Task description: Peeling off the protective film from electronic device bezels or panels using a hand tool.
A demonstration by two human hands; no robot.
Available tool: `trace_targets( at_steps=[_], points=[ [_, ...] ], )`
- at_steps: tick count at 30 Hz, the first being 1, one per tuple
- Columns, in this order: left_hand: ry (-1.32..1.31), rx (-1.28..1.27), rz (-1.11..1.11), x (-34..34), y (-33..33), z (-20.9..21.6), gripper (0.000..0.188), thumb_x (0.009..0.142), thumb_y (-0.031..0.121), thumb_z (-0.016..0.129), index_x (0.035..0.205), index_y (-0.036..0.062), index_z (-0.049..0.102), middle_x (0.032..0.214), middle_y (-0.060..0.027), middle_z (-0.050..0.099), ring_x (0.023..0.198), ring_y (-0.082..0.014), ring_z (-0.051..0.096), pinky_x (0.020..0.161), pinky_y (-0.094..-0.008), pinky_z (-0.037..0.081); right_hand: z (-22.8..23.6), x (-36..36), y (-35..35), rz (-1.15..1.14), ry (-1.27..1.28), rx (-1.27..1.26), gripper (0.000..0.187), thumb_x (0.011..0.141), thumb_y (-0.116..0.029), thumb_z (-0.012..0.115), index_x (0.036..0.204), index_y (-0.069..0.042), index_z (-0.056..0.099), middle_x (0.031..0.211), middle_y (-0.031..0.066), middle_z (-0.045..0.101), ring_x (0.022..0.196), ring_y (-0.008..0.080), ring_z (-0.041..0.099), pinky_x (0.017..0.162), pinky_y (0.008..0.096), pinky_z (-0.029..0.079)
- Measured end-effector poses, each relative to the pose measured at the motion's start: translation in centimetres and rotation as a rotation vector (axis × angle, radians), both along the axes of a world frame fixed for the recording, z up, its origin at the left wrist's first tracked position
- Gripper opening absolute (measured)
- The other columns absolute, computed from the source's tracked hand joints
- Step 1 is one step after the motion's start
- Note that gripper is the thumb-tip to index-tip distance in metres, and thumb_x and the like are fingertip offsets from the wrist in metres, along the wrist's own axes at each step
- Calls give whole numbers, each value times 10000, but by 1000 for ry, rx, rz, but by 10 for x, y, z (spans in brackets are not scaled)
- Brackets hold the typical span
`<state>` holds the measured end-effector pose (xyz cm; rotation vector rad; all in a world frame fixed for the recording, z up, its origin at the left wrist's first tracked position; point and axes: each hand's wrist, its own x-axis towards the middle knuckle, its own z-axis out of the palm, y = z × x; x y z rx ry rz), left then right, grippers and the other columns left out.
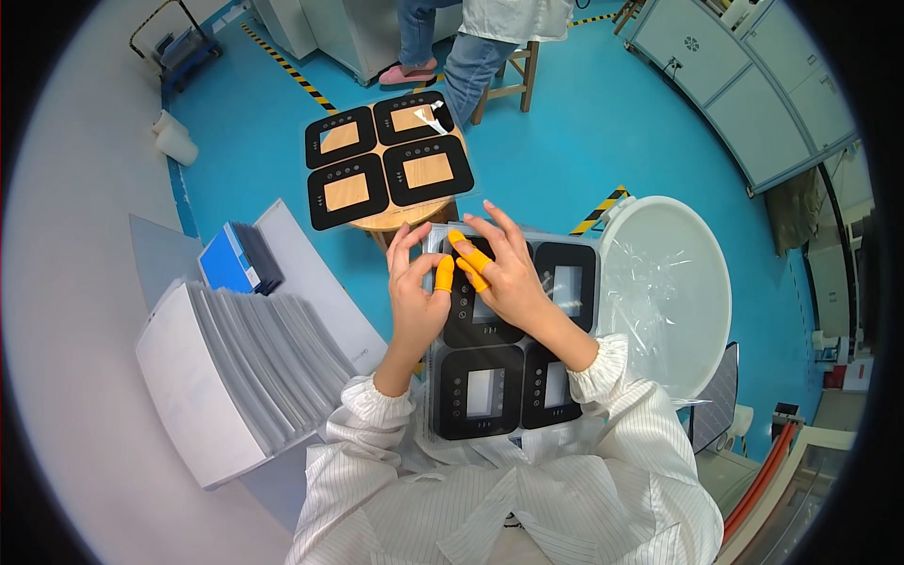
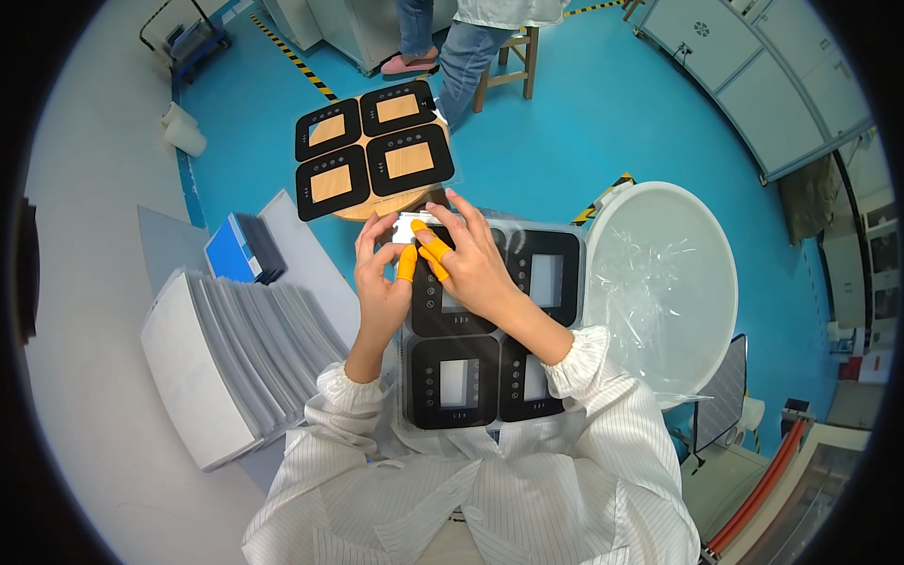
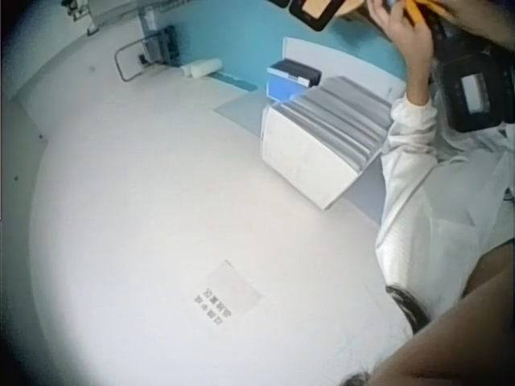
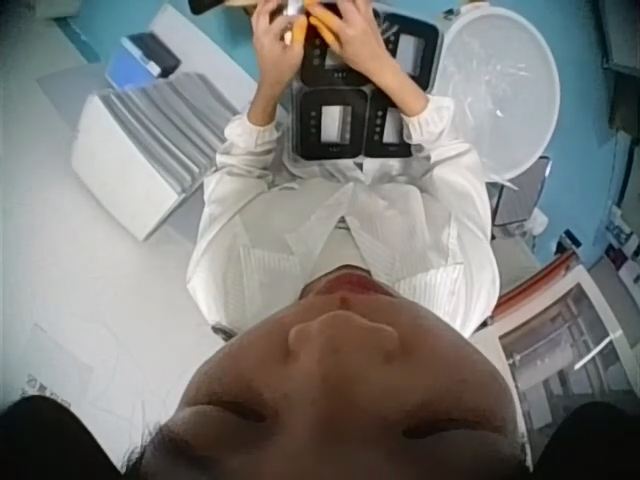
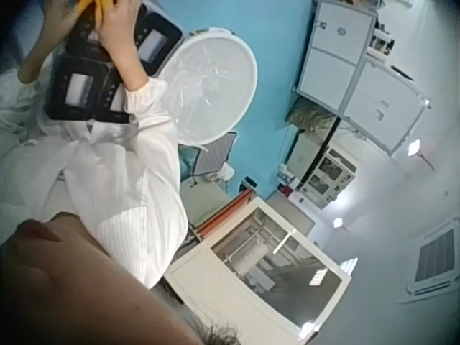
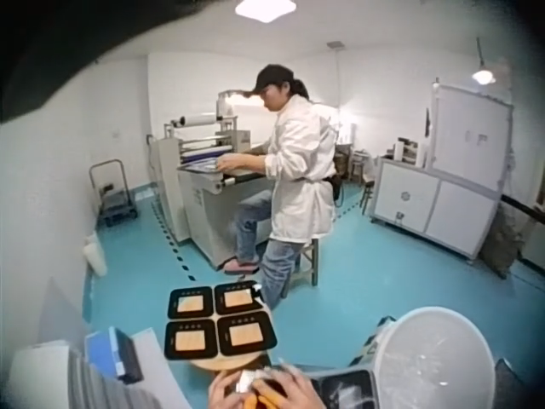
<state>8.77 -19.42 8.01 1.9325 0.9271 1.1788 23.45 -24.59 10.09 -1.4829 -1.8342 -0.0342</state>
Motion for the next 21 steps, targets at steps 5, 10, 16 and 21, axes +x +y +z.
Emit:
trace_targets(
  at_steps=[5, 10, 16, 21],
  points=[
    [-7, 10, -14, 1, -3, 3, 171, 645, -67, 558, 794, 1, 606, 1180, -146, 524, 1211, -384, 380, 986, -452, 312, 2, 3, 5, -4, 141, 155, 245, 644, 9, 717, 873, -26, 636, 1142, 118, 528, 1161, 355, 441, 923, 421, 410],
    [-74, -85, -65, 1, -1, 5, 167, 653, -83, 553, 803, -27, 600, 1159, -153, 533, 1088, -325, 505, 888, -362, 419, 6, 4, 13, 46, 215, 124, 238, 649, 24, 705, 863, -14, 608, 1188, 126, 491, 1176, 366, 425, 931, 430, 392],
    [-209, -468, -237, 12, 11, 0, 200, 894, 107, 514, 935, -49, 633, 780, -23, 632, 726, -68, 554, 648, -232, 457, 9, 1, 0, 133, 142, 92, 278, 629, 80, 654, 881, -13, 583, 1290, 167, 427, 1242, 415, 341, 1002, 477, 315],
    [-544, -914, -181, 4, 41, 10, 330, 922, 268, 482, 902, -14, 654, 806, -85, 647, 656, -167, 614, 599, -268, 498, 20, 13, -25, 442, 326, -194, 153, 747, 78, 511, 801, -45, 438, 1217, 110, 558, 1275, 317, 373, 1073, 523, 171]
  ],
)
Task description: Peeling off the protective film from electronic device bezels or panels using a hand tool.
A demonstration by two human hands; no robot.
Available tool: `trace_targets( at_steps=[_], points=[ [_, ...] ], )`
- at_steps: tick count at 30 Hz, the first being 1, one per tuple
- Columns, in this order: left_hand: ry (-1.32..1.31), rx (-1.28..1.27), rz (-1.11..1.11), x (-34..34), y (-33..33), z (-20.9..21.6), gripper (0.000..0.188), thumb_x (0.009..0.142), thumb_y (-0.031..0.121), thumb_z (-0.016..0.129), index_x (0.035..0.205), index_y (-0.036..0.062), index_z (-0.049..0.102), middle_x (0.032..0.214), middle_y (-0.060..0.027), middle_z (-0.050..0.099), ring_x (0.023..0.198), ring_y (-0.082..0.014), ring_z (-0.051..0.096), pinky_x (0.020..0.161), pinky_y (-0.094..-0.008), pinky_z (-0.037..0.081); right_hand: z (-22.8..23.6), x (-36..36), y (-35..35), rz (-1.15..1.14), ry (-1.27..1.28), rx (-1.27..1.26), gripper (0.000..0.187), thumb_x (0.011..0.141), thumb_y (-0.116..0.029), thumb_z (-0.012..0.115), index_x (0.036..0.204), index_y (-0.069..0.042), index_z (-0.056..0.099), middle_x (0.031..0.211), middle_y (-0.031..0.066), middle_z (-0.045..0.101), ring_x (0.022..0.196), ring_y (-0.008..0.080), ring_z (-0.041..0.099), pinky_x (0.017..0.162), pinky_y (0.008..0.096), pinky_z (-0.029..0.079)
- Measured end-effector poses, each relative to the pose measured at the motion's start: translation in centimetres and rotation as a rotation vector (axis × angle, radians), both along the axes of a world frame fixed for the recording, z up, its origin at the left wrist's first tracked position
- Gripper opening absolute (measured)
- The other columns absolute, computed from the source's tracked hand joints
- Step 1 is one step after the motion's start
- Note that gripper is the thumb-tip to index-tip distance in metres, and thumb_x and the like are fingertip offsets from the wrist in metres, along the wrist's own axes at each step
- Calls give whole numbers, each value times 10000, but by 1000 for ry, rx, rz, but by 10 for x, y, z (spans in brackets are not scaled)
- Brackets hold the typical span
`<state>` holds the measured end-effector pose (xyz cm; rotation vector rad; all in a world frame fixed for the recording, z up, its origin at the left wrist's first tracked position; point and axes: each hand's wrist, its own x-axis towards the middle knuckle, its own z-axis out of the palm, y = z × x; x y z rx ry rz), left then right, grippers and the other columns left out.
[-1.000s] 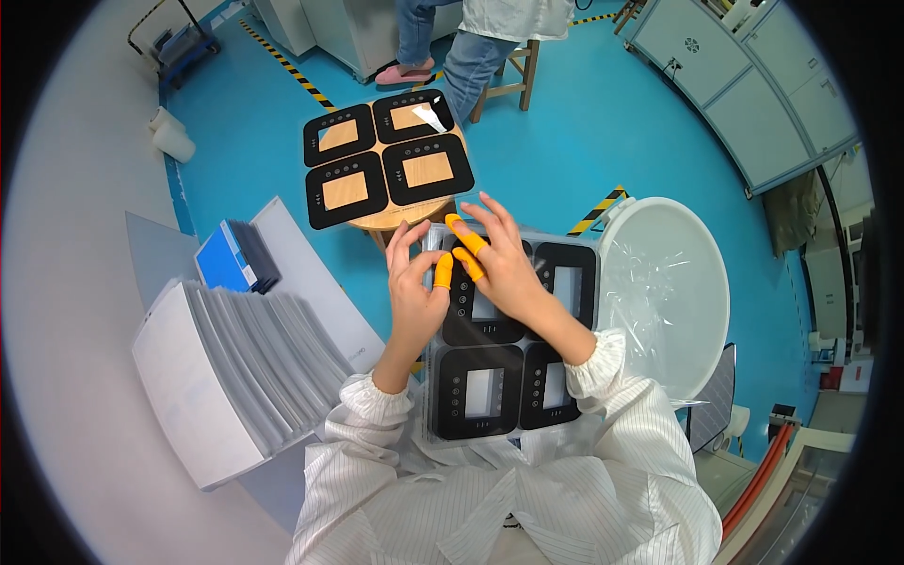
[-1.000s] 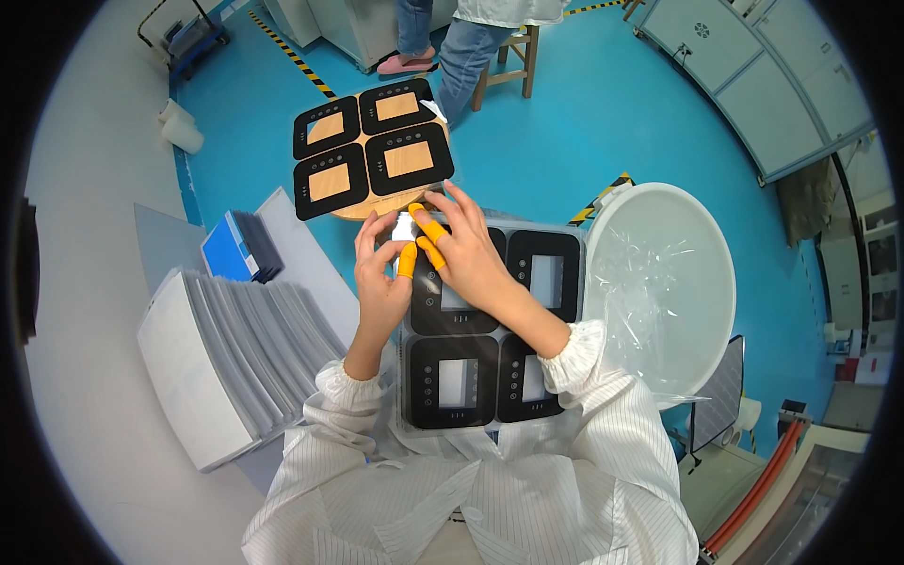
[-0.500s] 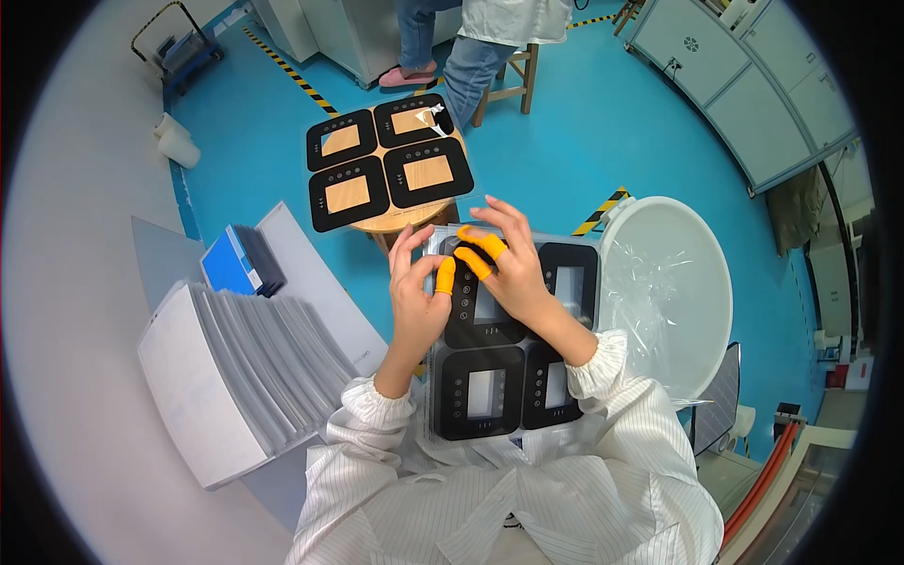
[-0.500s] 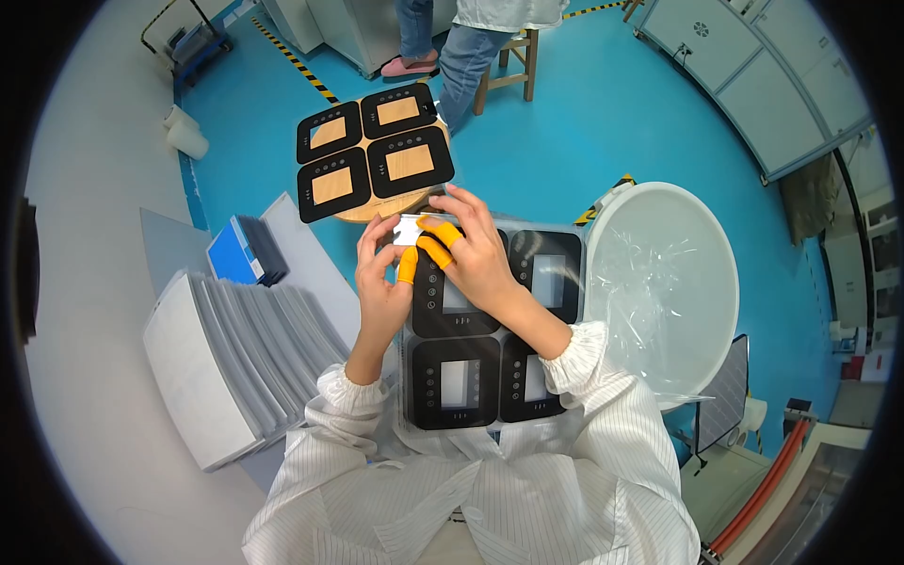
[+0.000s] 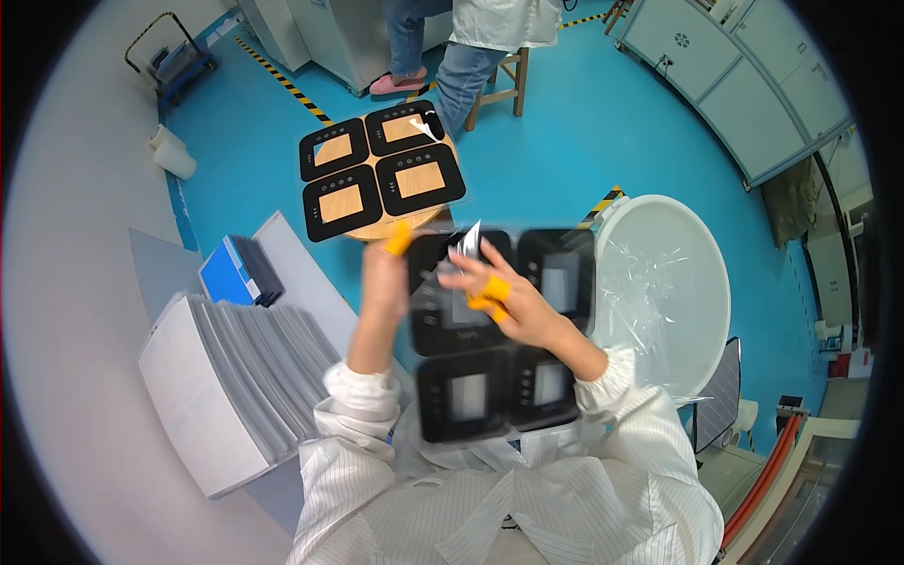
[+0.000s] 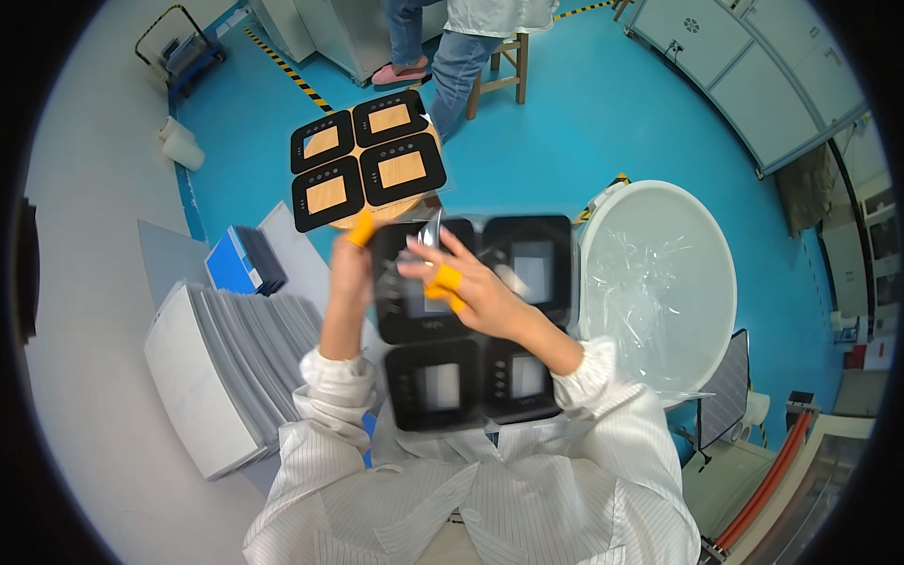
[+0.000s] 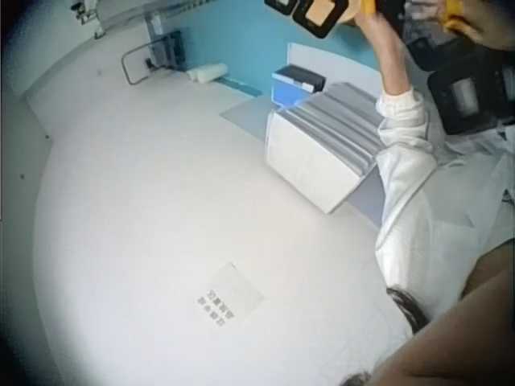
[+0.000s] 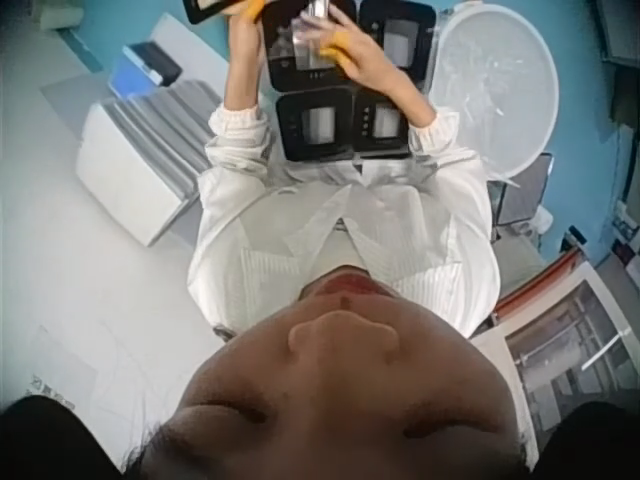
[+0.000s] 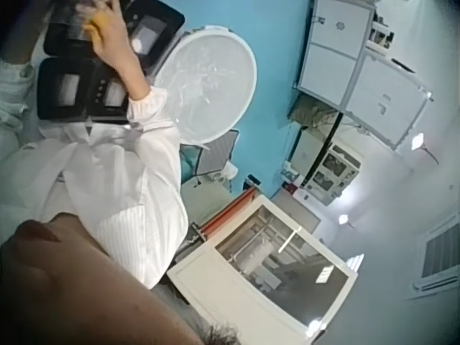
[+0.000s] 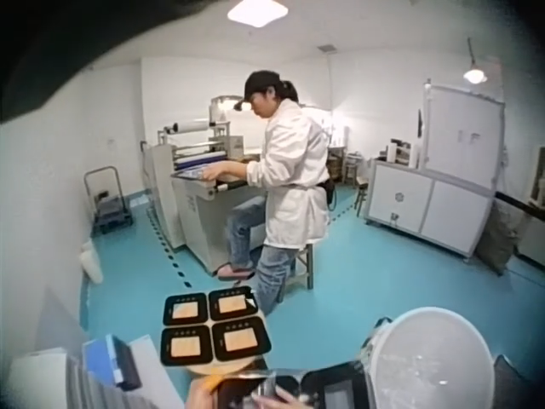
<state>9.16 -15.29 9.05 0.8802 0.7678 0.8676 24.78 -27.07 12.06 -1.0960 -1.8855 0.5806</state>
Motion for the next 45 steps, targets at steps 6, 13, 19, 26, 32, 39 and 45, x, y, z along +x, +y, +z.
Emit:
trace_targets(
  at_steps=[6, 13, 19, 26, 32, 39, 45],
  points=[
    [-8, 62, 466, -162, 138, -19, 260, 934, 217, 439, 1045, 5, 541, 907, -130, 629, 793, -214, 625, 722, -315, 528, 7, 89, -108, -100, 521, -319, 140, 941, -165, 393, 921, -41, 455, 888, 179, 656, 991, 350, 600, 983, 500, 348],
    [-536, -160, 529, -248, 225, -35, 324, 935, 87, 296, 1122, -126, 452, 1070, -225, 569, 993, -290, 589, 892, -374, 506, -96, 380, -331, -1240, 396, -226, 306, 936, -141, 407, 1158, 68, 428, 1128, 201, 527, 1049, 288, 531, 968, 381, 431],
    [-1003, -260, 379, -190, 210, -39, 416, 905, 155, 253, 1156, -78, 489, 1119, -223, 573, 1044, -319, 566, 968, -447, 420, -99, 333, -284, -1808, 1383, 655, 432, 924, -138, 396, 1294, 79, 336, 1353, 226, 356, 1264, 304, 338, 1073, 395, 244],
    [-1039, -446, 775, -78, 197, -72, 410, 928, 180, 238, 1110, -106, 469, 1036, -241, 595, 947, -351, 610, 796, -419, 549, -239, 257, -297, -884, -382, -850, 534, 860, -287, 545, 1329, -77, 401, 1358, 172, 395, 1285, 318, 329, 1062, 399, 241],
    [-867, -416, 905, -76, 187, -87, 389, 931, 176, 247, 1033, -91, 512, 1009, -222, 600, 913, -328, 621, 770, -389, 562, -228, 261, -298, -859, -7, -900, 523, 853, -274, 552, 1321, -77, 423, 1388, 149, 372, 1313, 283, 302, 1060, 343, 241],
    [-409, -137, 1002, -69, 152, -81, 322, 924, 150, 312, 1029, -63, 529, 1058, -172, 563, 923, -264, 600, 852, -355, 501, -210, 315, -322, -1573, 933, -439, 249, 874, -73, 490, 1095, -79, 607, 944, 41, 598, 745, 103, 585, 631, 207, 444],
    [773, 462, 1007, -79, 120, -87, 256, 869, 68, 489, 1074, 10, 631, 1077, -132, 592, 960, -255, 569, 863, -328, 419, -171, 341, -308, -1768, 910, -73, 289, 878, -32, 407, 1093, -15, 598, 1032, 73, 602, 851, 154, 600, 700, 219, 462]
  ],
)
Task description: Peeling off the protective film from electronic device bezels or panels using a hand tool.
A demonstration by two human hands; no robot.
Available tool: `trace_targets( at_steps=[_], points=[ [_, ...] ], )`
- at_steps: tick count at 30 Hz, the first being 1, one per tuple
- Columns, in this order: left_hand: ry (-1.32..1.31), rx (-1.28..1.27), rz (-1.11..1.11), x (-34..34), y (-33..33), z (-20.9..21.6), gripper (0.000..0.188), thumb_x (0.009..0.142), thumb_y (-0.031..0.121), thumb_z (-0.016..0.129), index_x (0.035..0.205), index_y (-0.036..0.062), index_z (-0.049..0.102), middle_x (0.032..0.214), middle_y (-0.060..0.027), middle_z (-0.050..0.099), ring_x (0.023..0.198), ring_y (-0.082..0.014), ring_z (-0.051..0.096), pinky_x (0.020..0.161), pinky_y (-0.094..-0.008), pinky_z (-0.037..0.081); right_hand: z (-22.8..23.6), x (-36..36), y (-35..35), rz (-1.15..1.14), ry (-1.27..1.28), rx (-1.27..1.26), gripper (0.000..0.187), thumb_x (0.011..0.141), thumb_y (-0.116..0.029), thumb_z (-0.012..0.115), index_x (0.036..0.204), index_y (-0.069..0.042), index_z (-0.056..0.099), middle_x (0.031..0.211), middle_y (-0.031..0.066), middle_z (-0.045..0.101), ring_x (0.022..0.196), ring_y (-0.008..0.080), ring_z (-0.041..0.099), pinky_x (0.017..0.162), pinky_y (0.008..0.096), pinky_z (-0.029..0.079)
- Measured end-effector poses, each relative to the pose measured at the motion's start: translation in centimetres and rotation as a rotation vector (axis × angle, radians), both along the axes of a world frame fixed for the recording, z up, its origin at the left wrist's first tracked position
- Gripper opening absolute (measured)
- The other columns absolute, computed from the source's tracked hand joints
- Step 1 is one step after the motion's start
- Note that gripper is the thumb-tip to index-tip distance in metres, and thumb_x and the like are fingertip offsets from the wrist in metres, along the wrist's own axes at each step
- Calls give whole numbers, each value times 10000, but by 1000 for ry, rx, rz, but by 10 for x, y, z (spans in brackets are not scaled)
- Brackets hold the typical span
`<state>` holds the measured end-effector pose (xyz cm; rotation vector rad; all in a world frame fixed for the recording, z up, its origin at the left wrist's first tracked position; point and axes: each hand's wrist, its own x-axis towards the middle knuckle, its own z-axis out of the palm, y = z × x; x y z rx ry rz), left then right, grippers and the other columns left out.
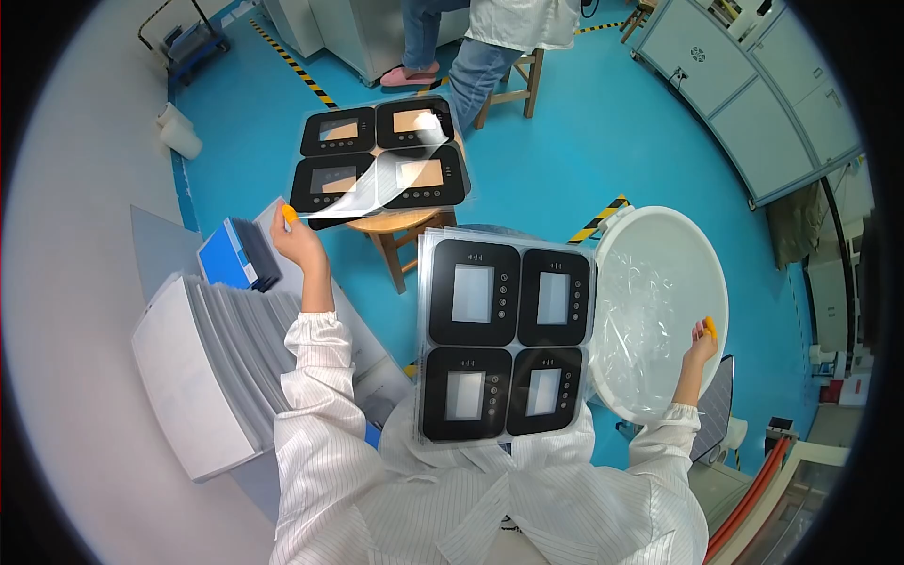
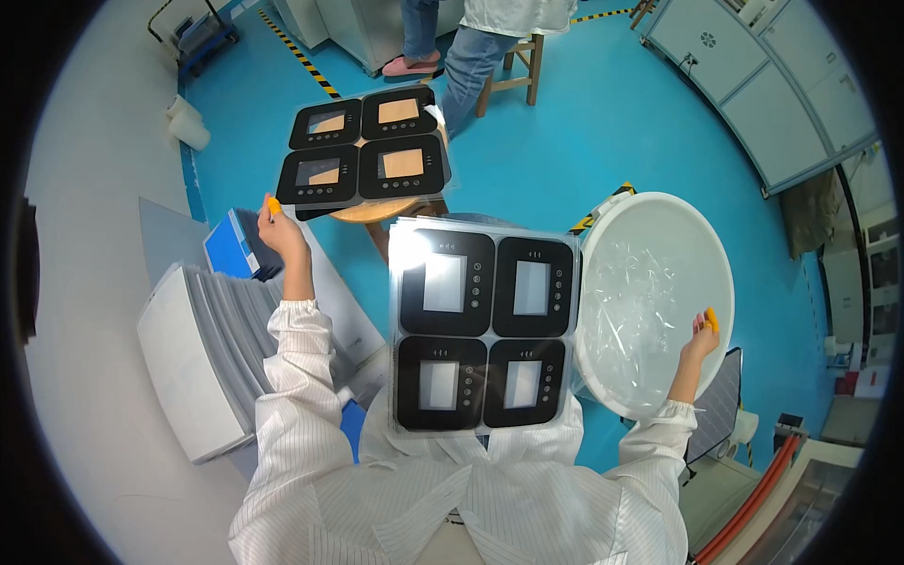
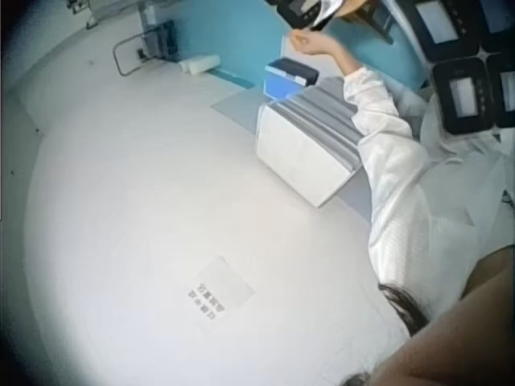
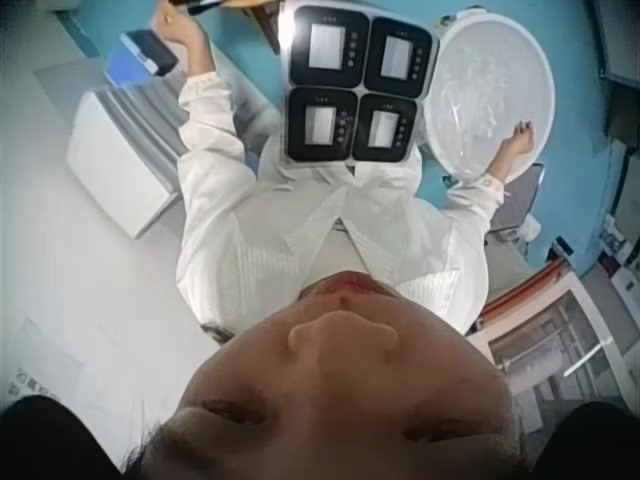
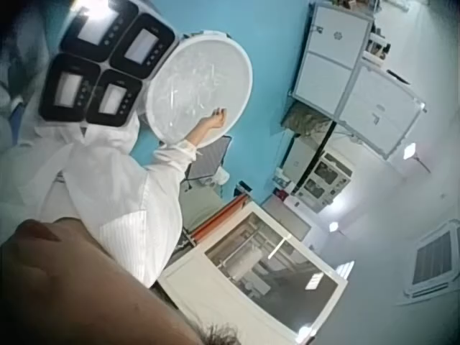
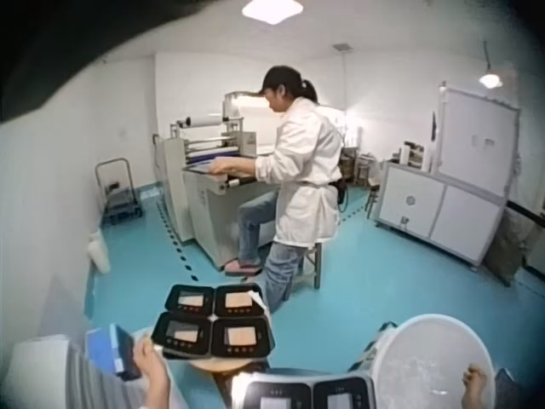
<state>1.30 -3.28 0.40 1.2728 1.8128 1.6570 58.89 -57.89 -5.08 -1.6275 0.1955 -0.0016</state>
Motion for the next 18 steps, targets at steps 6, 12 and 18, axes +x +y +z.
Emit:
trace_targets(
  at_steps=[6, 12, 18],
  points=[
    [295, -424, 122, -30, -1, -68, 629, 792, 139, 591, 1348, 15, 323, 1281, -221, 409, 1221, -362, 337, 993, -454, 305, 69, -55, 111, 334, -326, -99, 275, 888, -5, 410, 1093, 17, 592, 1041, 92, 610, 891, 161, 606, 791, 247, 480],
    [197, 78, 29, -27, -13, -49, 608, 810, 116, 620, 1333, 16, 326, 1265, -225, 414, 1194, -363, 351, 1009, -431, 273, 117, -162, 221, 871, -441, -111, 241, 920, -78, 467, 1110, 12, 586, 1019, 98, 626, 920, 160, 595, 856, 271, 446],
    [-275, -59, -629, 42, -130, 15, 311, 775, 22, 600, 1083, 33, 557, 1031, -103, 596, 956, -204, 590, 811, -302, 473, 140, -298, 318, 1477, -720, -380, 241, 836, -30, 553, 1073, -7, 589, 1088, 131, 582, 979, 272, 562, 866, 297, 413]
  ],
)
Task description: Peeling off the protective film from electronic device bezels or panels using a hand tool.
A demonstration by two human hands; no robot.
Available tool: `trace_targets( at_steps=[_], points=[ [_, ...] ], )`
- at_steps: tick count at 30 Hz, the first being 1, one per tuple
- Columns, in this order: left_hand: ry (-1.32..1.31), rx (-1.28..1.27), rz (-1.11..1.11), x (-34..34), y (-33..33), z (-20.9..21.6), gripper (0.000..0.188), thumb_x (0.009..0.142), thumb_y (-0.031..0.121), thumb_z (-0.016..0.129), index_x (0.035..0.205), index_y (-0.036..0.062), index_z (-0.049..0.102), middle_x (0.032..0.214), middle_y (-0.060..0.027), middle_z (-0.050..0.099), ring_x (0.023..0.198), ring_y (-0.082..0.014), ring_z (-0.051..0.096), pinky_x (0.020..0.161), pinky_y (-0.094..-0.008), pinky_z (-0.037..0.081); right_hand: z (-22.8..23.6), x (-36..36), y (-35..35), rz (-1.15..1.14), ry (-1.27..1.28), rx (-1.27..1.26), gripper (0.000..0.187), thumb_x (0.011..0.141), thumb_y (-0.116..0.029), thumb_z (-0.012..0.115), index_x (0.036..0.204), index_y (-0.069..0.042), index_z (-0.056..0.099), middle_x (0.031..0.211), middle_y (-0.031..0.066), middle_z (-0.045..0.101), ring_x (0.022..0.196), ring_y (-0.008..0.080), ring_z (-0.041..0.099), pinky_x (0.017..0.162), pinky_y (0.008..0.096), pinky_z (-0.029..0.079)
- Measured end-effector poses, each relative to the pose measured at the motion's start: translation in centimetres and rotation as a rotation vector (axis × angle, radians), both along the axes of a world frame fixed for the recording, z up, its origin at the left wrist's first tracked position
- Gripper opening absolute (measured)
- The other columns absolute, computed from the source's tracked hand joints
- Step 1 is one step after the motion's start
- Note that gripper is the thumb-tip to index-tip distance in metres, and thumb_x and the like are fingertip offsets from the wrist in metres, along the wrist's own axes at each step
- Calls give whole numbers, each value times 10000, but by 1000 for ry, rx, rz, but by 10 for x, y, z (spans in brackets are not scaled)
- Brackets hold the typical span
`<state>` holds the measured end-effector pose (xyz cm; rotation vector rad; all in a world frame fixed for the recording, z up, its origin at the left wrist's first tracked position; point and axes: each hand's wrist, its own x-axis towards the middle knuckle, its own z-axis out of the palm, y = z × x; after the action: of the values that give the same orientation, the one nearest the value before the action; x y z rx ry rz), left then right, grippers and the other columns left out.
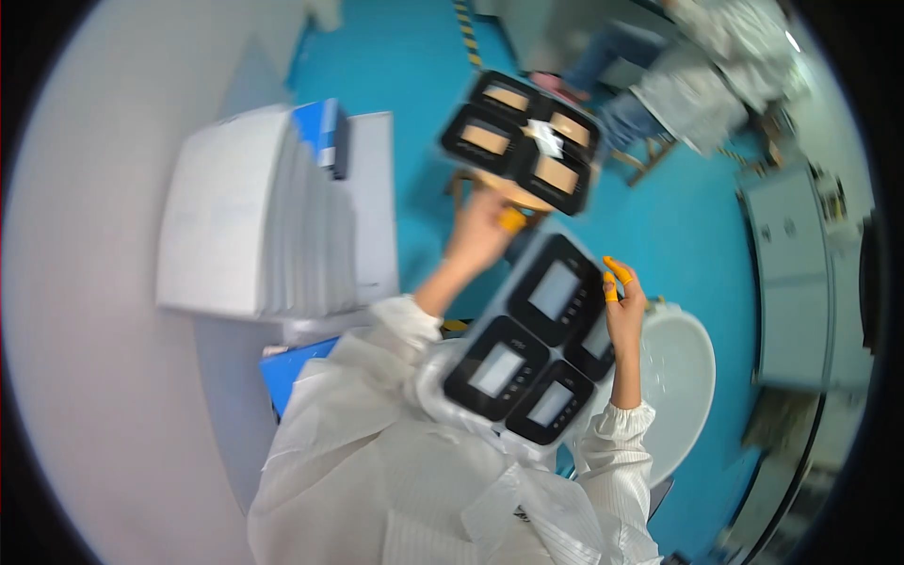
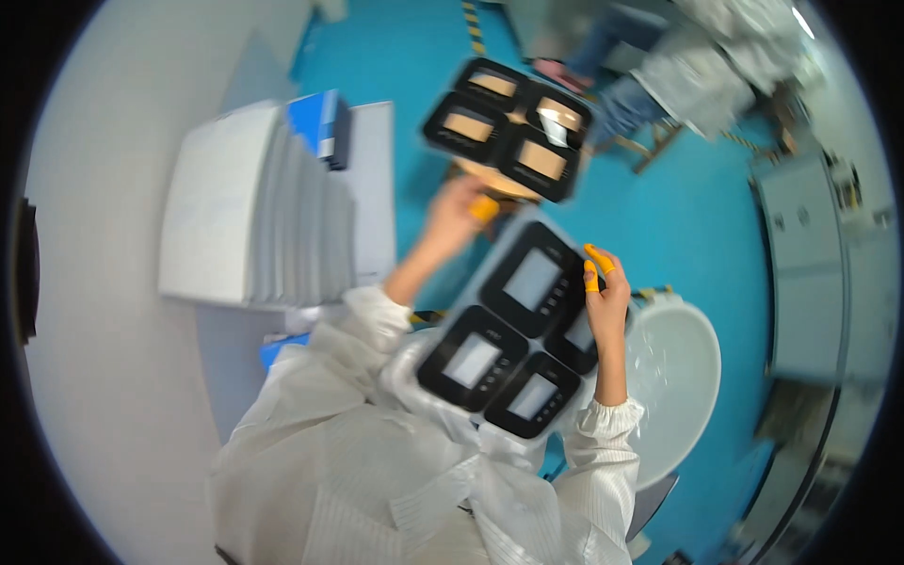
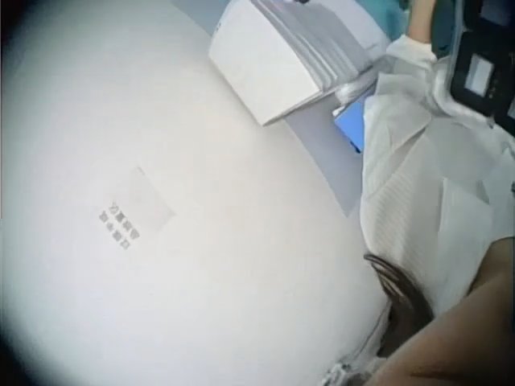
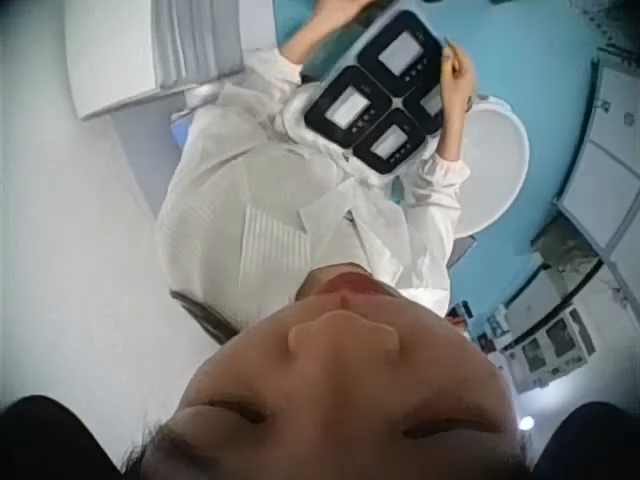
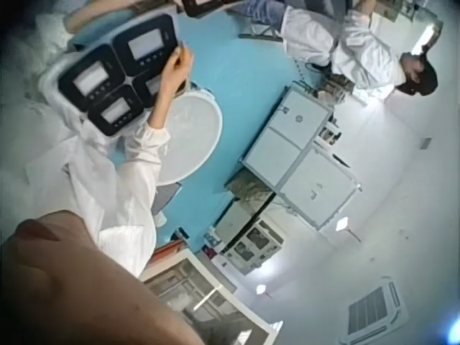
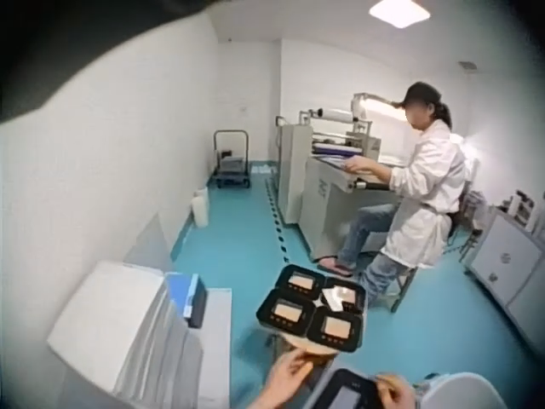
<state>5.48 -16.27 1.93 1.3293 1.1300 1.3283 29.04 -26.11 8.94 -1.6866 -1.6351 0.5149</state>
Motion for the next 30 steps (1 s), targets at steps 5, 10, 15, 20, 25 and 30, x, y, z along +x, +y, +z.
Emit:
trace_targets(
  at_steps=[5, 10, 15, 20, 25, 30],
  points=[
    [103, -102, -73, 12, -41, 1, 331, 831, 175, 567, 1128, 28, 567, 1056, -154, 619, 940, -276, 618, 823, -363, 479, -21, -43, 47, 290, -351, 87, 287, 814, -35, 577, 1096, 16, 567, 1114, 192, 544, 1033, 341, 517, 916, 367, 402],
    [159, -18, -102, 26, -58, 10, 398, 804, 112, 540, 1196, 44, 512, 990, -225, 612, 906, -377, 589, 791, -426, 462, -29, -28, 64, 357, -236, -28, 304, 866, -88, 580, 1125, 61, 527, 1086, 166, 583, 1009, 246, 540, 893, 328, 403],
    [80, -125, -229, 11, -67, 15, 472, 826, 44, 509, 1292, 61, 435, 1074, -229, 582, 873, -342, 603, 717, -398, 475, -20, -31, 84, 311, -50, -230, 187, 867, -35, 550, 1025, 64, 533, 970, 99, 589, 845, 154, 564, 769, 265, 445],
    [-14, -31, -150, 18, -62, -6, 472, 826, -10, 515, 1289, 56, 455, 1159, -194, 561, 963, -309, 585, 774, -346, 460, -15, -41, 71, 311, -151, -139, 237, 851, -50, 582, 1044, 72, 521, 951, 104, 585, 862, 167, 554, 779, 271, 437],
    [-137, -122, -201, -1, -71, 9, 511, 814, -48, 489, 1302, 105, 470, 1035, -184, 612, 836, -228, 604, 706, -289, 451, -19, -43, 79, 267, -3, -208, 239, 857, -100, 597, 1020, 64, 534, 956, 96, 583, 877, 168, 547, 784, 277, 427],
    [-206, -61, -172, 2, -60, 0, 491, 822, -12, 524, 1296, 101, 474, 1020, -183, 616, 817, -201, 600, 701, -288, 450, -9, -59, 88, 280, -66, -137, 191, 869, -126, 593, 963, 37, 562, 885, 49, 598, 800, 132, 545, 735, 242, 418]
  ],
)
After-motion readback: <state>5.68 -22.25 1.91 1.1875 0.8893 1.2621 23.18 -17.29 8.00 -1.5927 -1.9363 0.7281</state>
